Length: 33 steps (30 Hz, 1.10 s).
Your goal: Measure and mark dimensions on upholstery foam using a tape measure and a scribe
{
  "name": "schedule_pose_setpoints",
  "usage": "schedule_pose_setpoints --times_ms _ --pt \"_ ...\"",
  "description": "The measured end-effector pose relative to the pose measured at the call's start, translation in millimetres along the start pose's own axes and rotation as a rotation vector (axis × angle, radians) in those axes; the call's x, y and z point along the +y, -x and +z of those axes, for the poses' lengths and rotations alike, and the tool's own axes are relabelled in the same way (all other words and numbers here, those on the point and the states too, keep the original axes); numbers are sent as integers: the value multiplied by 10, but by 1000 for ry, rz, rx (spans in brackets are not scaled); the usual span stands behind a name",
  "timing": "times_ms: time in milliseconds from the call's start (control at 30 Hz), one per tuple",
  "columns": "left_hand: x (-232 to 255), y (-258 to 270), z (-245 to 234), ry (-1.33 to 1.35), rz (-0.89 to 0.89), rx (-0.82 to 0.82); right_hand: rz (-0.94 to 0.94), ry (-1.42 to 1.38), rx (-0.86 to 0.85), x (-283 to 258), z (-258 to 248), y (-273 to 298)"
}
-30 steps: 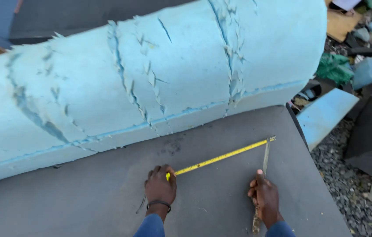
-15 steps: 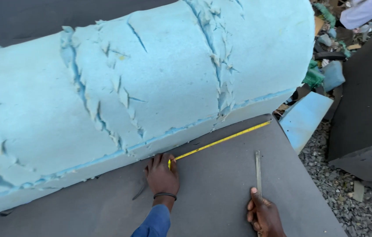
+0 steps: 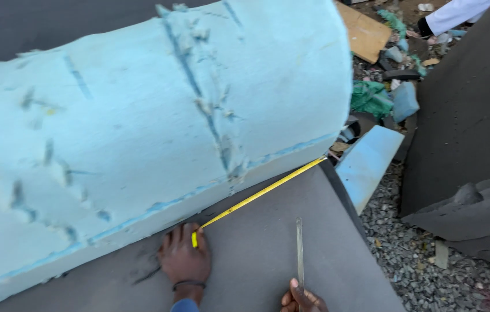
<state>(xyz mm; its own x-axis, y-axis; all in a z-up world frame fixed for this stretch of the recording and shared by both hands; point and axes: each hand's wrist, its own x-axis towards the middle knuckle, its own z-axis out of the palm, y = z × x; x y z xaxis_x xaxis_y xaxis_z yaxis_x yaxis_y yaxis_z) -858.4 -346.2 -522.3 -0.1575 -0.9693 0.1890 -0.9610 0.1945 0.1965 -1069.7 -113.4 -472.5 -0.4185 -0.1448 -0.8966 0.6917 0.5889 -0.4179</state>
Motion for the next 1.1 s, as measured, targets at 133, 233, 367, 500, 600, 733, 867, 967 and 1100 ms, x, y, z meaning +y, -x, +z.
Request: schedule_pose_setpoints --times_ms 133,233,367,500,600,733,867,967,1100 --pt "-14 37 36 -57 25 82 -113 -260 -98 -970 -273 -46" --pt "-21 61 87 -100 21 69 -388 -147 22 -1950 -209 -56" --pt "1 43 78 -116 -14 -4 -465 -123 -48 -2702 201 -753" --pt "9 55 93 -97 45 76 -482 -219 -22 -2755 430 -1631" --pt "-31 21 90 -104 49 83 -495 -218 -28 -2745 457 -1665" --pt "-23 -47 23 31 86 17 -556 -199 23 -2705 470 -1558" --pt "107 -227 254 38 173 290 -815 -191 -36 -2565 341 -2358" --pt "153 -188 302 36 161 303 -859 -150 -40 -2585 326 -2427" --pt "206 -216 232 41 160 304 -840 -17 -85 -2574 286 -2593"
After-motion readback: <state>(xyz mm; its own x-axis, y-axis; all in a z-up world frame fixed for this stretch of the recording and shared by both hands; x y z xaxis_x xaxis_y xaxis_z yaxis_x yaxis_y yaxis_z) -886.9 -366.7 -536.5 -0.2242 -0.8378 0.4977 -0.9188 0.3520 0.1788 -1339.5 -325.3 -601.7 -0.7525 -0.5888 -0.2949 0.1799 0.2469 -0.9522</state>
